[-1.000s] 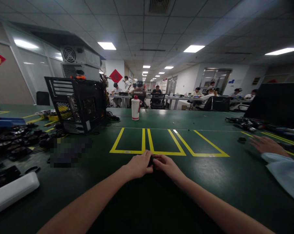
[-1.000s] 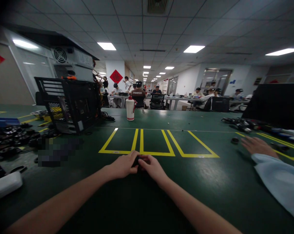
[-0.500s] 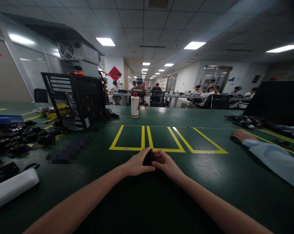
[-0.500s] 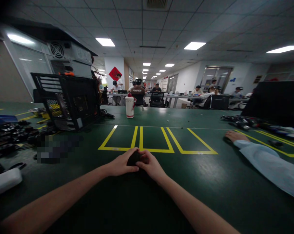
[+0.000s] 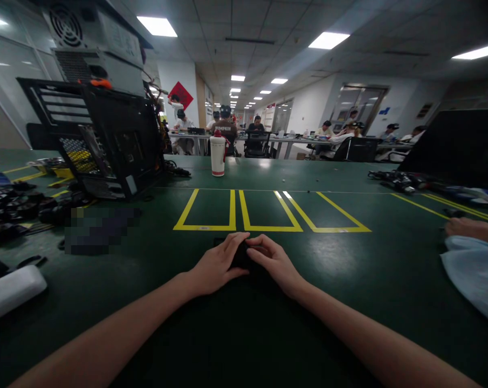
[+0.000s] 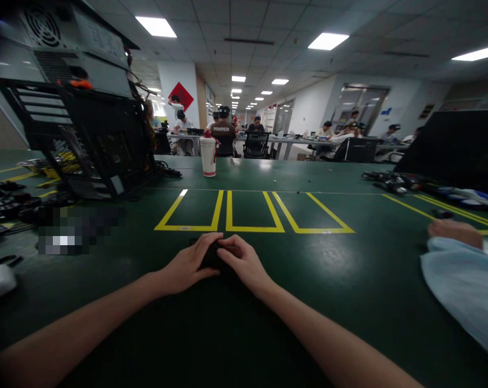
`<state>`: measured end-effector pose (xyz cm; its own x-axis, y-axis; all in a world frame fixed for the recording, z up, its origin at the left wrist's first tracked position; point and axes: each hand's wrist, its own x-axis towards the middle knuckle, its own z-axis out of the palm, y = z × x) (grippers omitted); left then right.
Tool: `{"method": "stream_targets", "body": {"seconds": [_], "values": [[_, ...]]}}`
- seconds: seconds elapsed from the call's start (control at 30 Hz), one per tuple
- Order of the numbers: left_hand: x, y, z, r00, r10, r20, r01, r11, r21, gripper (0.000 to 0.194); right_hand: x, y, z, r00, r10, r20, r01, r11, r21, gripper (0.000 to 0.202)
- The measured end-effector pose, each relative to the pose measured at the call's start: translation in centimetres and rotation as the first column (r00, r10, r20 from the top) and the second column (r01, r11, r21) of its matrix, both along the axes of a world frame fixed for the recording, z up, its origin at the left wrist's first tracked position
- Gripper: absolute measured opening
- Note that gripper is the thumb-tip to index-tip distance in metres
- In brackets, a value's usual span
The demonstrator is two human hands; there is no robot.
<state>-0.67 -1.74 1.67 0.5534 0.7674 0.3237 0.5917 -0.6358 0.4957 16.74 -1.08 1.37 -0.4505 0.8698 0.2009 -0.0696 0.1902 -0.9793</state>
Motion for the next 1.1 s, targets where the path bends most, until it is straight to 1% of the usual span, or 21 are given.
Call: {"method": "stream_targets", "body": {"seconds": [0.07, 0.13, 0.2, 0.33, 0.53, 0.7, 0.8, 0.9, 1.0, 1.1], "values": [[0.08, -0.2, 0.0, 1.0, 0.008, -0.025, -0.008, 1.0, 0.016, 0.068, -0.24, 0.02, -0.09, 0.999, -0.048, 0.002, 0.048, 0.999, 0.017, 0.012], [0.16, -0.28, -0.05, 0.999, 0.028, -0.043, -0.027, 0.999, 0.023, 0.072, -0.39, 0.18, -0.35, 0.997, -0.078, 0.018, 0.078, 0.997, 0.02, 0.018], [0.24, -0.23, -0.17, 0.997, 0.048, -0.054, -0.046, 0.999, 0.026, 0.071, -0.42, 0.37, -0.66, 0.994, -0.101, 0.04, 0.1, 0.995, 0.022, 0.021], [0.33, -0.02, -0.48, 0.995, 0.078, -0.055, -0.076, 0.996, 0.035, 0.063, -0.23, 0.37, -0.98, 0.997, -0.06, 0.054, 0.059, 0.998, 0.019, 0.019], [0.31, 0.0, -0.58, 0.997, 0.061, -0.043, -0.059, 0.997, 0.043, 0.064, -0.11, -0.36, -0.76, 0.999, -0.029, 0.031, 0.028, 0.999, 0.031, 0.024], [0.32, -0.05, -0.62, 0.997, 0.067, -0.042, -0.064, 0.996, 0.066, 0.064, -0.26, -0.25, -0.59, 0.996, -0.089, 0.008, 0.088, 0.995, 0.045, 0.015], [0.3, -0.08, -0.53, 0.996, 0.063, -0.056, -0.059, 0.996, 0.064, 0.064, -0.24, -0.03, -0.54, 0.995, -0.095, 0.024, 0.094, 0.995, 0.011, 0.021], [0.29, -0.12, -0.43, 0.997, 0.053, -0.053, -0.05, 0.997, 0.055, 0.062, -0.14, 0.1, -0.51, 0.996, -0.07, 0.054, 0.071, 0.997, -0.019, 0.025], [0.31, -0.12, -0.44, 0.998, 0.053, -0.044, -0.051, 0.997, 0.058, 0.064, -0.02, 0.08, -0.61, 1.0, 0.008, 0.014, -0.008, 1.0, 0.001, 0.023], [0.3, -0.07, -0.55, 0.997, 0.053, -0.05, -0.05, 0.997, 0.057, 0.066, 0.11, -0.08, -0.77, 0.999, 0.043, -0.021, -0.042, 0.999, 0.027, 0.028]]}}
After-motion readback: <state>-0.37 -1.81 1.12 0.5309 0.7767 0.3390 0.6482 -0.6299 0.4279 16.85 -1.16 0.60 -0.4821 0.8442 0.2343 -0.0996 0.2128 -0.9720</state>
